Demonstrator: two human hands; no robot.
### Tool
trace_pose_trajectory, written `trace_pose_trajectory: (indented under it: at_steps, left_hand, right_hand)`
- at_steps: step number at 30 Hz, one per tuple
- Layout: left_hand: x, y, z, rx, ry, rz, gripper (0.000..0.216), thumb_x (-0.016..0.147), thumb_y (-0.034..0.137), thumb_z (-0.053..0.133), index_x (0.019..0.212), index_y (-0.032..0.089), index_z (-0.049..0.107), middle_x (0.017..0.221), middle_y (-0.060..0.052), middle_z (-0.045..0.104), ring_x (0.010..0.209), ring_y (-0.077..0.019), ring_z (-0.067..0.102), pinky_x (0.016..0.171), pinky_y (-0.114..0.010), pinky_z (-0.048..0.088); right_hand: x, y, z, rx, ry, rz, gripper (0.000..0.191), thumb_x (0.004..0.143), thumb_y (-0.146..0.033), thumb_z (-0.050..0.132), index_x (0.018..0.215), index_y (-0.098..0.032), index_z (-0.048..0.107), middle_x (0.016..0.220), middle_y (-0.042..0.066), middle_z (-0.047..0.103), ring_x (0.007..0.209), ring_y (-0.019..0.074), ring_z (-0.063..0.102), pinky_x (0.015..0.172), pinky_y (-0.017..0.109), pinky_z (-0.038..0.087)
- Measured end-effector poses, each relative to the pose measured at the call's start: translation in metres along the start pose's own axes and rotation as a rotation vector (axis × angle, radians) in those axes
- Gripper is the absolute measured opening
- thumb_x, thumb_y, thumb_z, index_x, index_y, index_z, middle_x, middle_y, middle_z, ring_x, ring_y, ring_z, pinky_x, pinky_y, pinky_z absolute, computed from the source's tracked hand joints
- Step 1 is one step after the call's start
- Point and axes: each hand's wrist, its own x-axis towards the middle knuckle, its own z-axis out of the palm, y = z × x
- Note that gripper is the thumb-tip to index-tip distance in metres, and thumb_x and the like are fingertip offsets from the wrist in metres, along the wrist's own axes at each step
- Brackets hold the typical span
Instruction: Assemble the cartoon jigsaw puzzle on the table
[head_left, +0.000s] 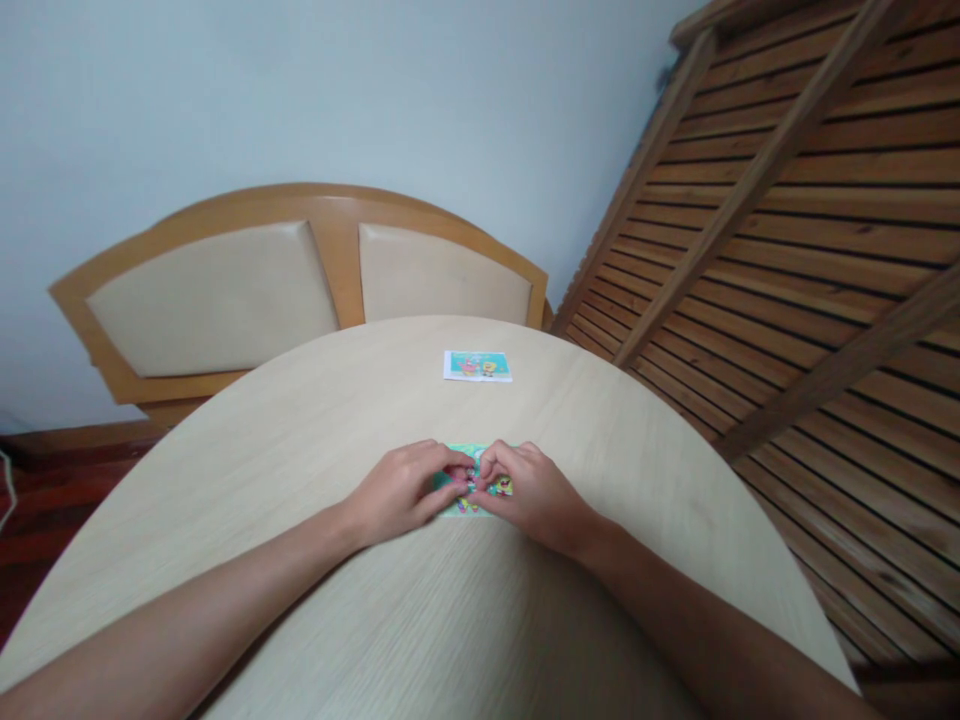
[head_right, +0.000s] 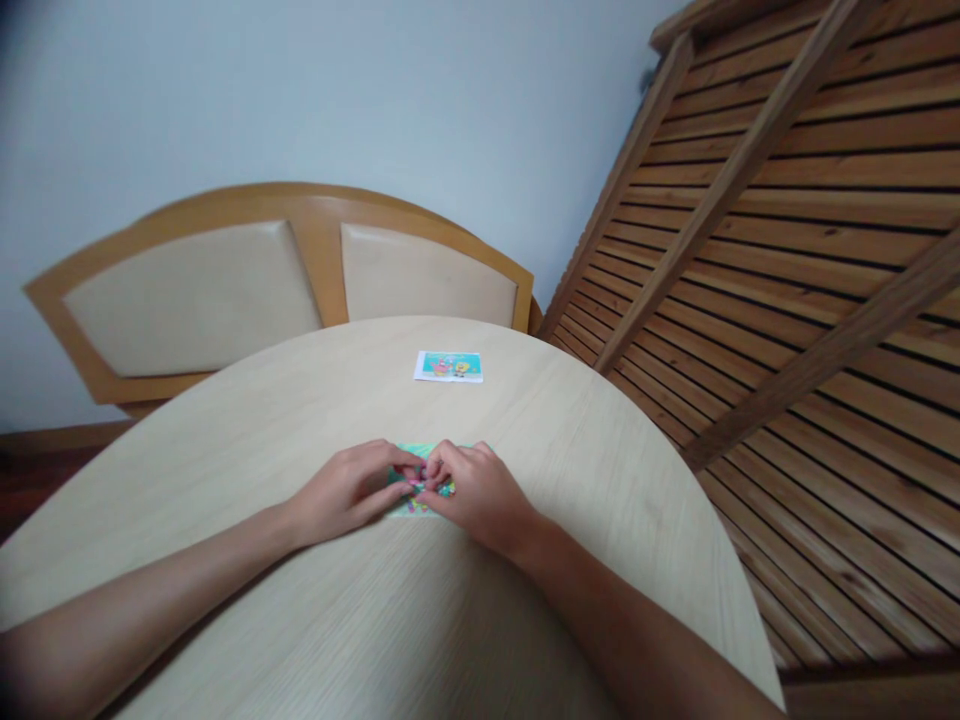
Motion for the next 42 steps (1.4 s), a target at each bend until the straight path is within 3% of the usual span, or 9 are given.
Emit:
trace_pose_trajectory:
  at_steps: [5, 9, 14, 18, 24, 42]
  left_hand:
    - [0.0, -0.002, 0.003, 0.03, -0.04, 0.029, 0.021, 0.101, 0.032, 0.051, 0.115, 0.022, 0.063, 0.097, -0.005, 0.072, 0.087, -0.0189, 0.066, 0.079, -0.031, 0.051]
    - [0.0, -0.003, 0.001, 0.002, 0.007, -0.001, 0.024, 0.101, 0.028, 0.046, 0.114, 0.021, 0.064, 0.098, -0.006, 0.07, 0.091, -0.0195, 0.065, 0.083, -0.033, 0.052]
    - [-0.001, -0.019, 0.0, -0.096, 0.183, -0.267, 0.024, 0.096, 0.029, 0.05, 0.103, 0.018, 0.07, 0.095, -0.007, 0.072, 0.085, -0.0194, 0.066, 0.08, -0.034, 0.054]
    - [-0.002, -0.03, 0.002, -0.161, 0.202, -0.389, 0.028, 0.093, 0.037, 0.056, 0.103, 0.016, 0.072, 0.09, -0.007, 0.073, 0.077, -0.0182, 0.065, 0.071, -0.031, 0.053]
    - [-0.002, -0.031, 0.002, -0.056, 0.165, -0.394, 0.026, 0.093, 0.039, 0.059, 0.099, 0.021, 0.076, 0.09, -0.006, 0.074, 0.086, -0.0203, 0.065, 0.08, -0.033, 0.051]
    - [0.0, -0.029, -0.001, 0.117, 0.1, -0.329, 0.018, 0.092, 0.036, 0.063, 0.091, 0.022, 0.075, 0.084, -0.004, 0.073, 0.086, -0.0228, 0.062, 0.08, -0.037, 0.048]
  right_hand:
    - [0.001, -0.001, 0.001, -0.02, -0.008, -0.048, 0.022, 0.081, -0.027, 0.079, 0.083, -0.023, 0.057, 0.084, -0.002, 0.073, 0.081, 0.0193, 0.069, 0.085, 0.032, 0.043]
    - [-0.001, 0.0, 0.001, -0.019, 0.011, -0.031, 0.022, 0.086, -0.036, 0.074, 0.098, -0.023, 0.06, 0.096, 0.003, 0.072, 0.092, 0.0215, 0.067, 0.088, 0.034, 0.045]
    - [-0.007, 0.01, -0.006, -0.08, -0.093, -0.105, 0.066, 0.082, -0.053, 0.073, 0.137, -0.023, 0.053, 0.139, 0.013, 0.058, 0.128, 0.0297, 0.051, 0.108, 0.043, 0.038]
    - [-0.009, 0.018, -0.009, -0.152, -0.223, -0.121, 0.065, 0.089, -0.054, 0.065, 0.146, -0.025, 0.05, 0.155, 0.012, 0.043, 0.141, 0.0305, 0.039, 0.115, 0.048, 0.03]
    - [-0.008, 0.02, -0.009, -0.193, -0.282, -0.118, 0.057, 0.092, -0.057, 0.058, 0.141, -0.027, 0.056, 0.153, 0.01, 0.047, 0.14, 0.0312, 0.039, 0.114, 0.051, 0.032]
    - [-0.007, 0.017, -0.01, -0.19, -0.289, -0.096, 0.059, 0.092, -0.057, 0.059, 0.142, -0.027, 0.056, 0.153, 0.011, 0.047, 0.14, 0.0317, 0.039, 0.115, 0.051, 0.032]
